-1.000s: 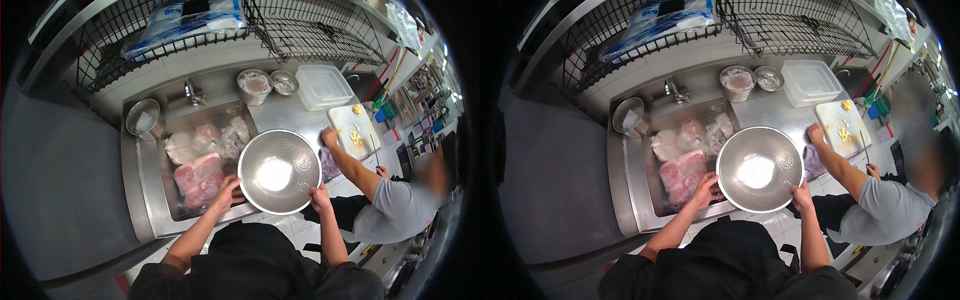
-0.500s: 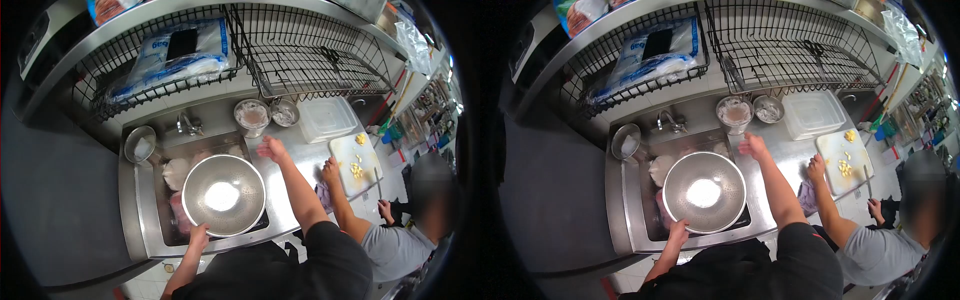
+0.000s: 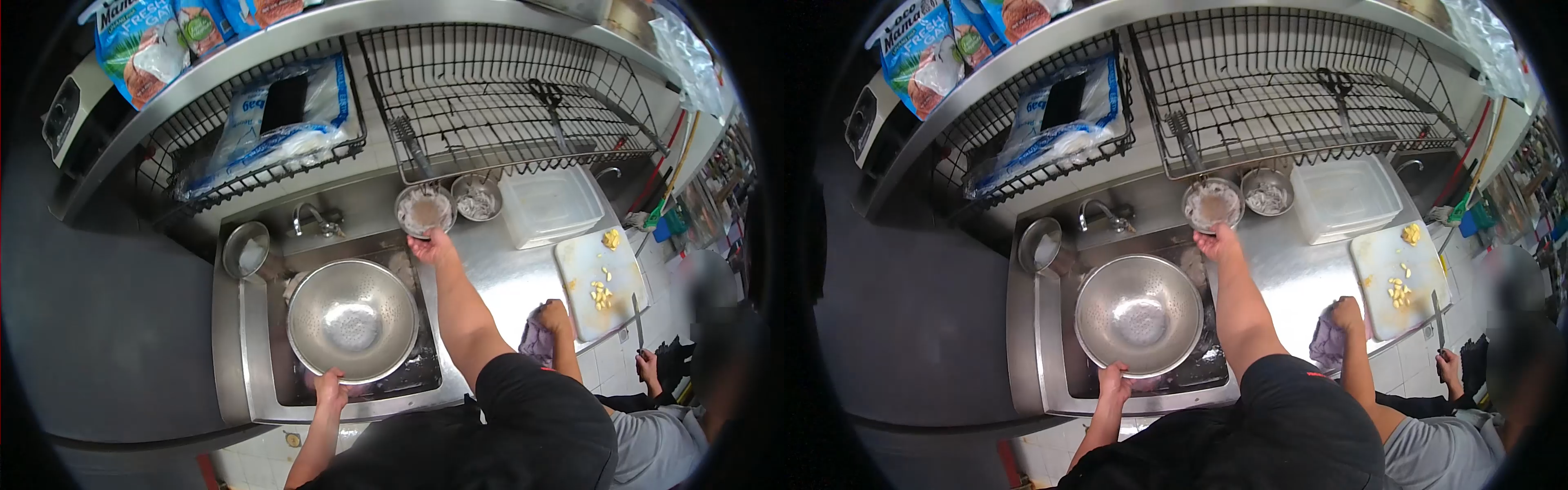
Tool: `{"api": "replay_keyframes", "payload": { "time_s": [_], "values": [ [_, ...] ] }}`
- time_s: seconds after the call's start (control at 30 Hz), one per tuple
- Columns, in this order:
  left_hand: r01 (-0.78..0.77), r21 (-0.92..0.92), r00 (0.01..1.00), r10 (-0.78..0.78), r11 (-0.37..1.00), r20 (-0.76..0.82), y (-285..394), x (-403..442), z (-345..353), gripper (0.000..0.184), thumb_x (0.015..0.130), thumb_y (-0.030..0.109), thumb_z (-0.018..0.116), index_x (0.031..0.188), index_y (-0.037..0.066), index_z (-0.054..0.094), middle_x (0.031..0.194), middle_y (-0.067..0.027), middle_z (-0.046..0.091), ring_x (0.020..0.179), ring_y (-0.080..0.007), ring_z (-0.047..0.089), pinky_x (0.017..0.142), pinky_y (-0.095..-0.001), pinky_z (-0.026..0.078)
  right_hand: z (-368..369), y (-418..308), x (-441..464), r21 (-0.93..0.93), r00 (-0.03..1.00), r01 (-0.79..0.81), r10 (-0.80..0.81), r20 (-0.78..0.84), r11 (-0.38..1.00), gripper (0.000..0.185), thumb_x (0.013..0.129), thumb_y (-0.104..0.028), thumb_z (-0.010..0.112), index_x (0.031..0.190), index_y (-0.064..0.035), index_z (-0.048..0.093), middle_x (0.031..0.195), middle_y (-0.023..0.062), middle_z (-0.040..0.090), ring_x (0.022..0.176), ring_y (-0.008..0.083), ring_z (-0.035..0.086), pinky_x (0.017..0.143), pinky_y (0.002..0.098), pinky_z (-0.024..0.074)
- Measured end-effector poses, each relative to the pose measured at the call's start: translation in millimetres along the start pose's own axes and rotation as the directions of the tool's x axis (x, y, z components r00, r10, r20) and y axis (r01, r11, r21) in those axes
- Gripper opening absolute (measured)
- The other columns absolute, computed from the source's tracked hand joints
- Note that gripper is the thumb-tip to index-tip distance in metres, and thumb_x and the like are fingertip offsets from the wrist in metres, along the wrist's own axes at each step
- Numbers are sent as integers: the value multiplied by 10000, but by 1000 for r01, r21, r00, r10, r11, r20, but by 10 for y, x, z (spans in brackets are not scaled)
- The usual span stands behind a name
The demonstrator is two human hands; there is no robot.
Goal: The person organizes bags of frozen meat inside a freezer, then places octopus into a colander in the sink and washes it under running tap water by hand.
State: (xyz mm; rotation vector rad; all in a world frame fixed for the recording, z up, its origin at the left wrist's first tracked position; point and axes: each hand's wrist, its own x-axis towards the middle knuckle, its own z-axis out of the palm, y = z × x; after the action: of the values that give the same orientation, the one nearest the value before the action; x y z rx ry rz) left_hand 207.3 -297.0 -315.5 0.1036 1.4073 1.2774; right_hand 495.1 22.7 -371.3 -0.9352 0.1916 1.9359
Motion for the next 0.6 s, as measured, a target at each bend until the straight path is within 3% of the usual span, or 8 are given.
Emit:
{"api": "replay_keyframes", "payload": {
  "time_s": [0.07,0.1,0.17,0.3,0.37,0.47,0.5,0.6],
  "values": [
    [36,-6,999,-36,999,28,-51,88,24,543,689,-103,447,1214,31,412,1044,-165,505,912,-366,592,654,-614,546,-5,131,-332,-45,995,55,-58,-84,997,294,930,-206,402,1027,20,564,857,196,630,636,262,599,474,307,468],
    [34,-10,999,-34,999,39,-73,112,39,543,689,-103,447,1214,31,412,1044,-165,505,912,-366,592,654,-614,546,-30,158,-426,-49,994,66,-70,-82,997,294,930,-206,402,1027,20,564,857,196,630,636,262,599,474,307,468],
    [42,4,996,-42,999,79,-131,118,41,421,717,-86,448,1132,-16,443,1016,-166,519,841,-348,608,553,-511,550,-132,230,-570,-87,997,-9,3,-73,996,280,939,-195,382,1040,2,554,815,176,618,615,239,593,441,297,455],
    [24,1,996,-24,1000,86,-61,-33,235,450,718,-81,429,1160,5,421,1064,-174,497,859,-361,594,517,-496,530,-469,350,-637,-112,996,63,-69,-51,992,222,941,-180,373,993,-37,535,700,95,571,518,178,551,412,279,439],
    [104,-8,980,-101,995,170,-246,129,41,485,718,-82,406,1193,12,388,1072,-182,485,860,-384,591,538,-533,540,-650,355,-690,-151,993,84,-96,-72,985,222,943,-178,368,1003,-27,521,695,105,573,510,175,541,400,264,414],
    [78,52,979,-86,996,183,-227,58,135,542,713,-74,405,1248,-15,340,1097,-233,488,903,-438,596,634,-581,553,-702,366,-1050,-266,984,125,-154,-90,956,197,938,-147,371,977,-12,509,690,110,579,476,167,523,372,253,385],
    [62,8,980,-63,998,187,-179,-50,250,553,709,-67,417,1253,-42,326,1102,-259,491,925,-477,593,693,-618,548,-669,368,-1220,-363,969,206,-242,-57,909,201,932,-137,374,962,2,516,678,109,575,469,167,521,371,261,387],
    [71,80,962,-90,994,259,-170,-42,379,570,702,-66,420,1263,-43,319,1116,-264,492,951,-464,592,697,-600,558,-570,328,-1644,-549,920,339,-390,27,764,198,915,-110,387,931,28,529,660,109,571,458,171,522,373,278,395]
  ]
}}
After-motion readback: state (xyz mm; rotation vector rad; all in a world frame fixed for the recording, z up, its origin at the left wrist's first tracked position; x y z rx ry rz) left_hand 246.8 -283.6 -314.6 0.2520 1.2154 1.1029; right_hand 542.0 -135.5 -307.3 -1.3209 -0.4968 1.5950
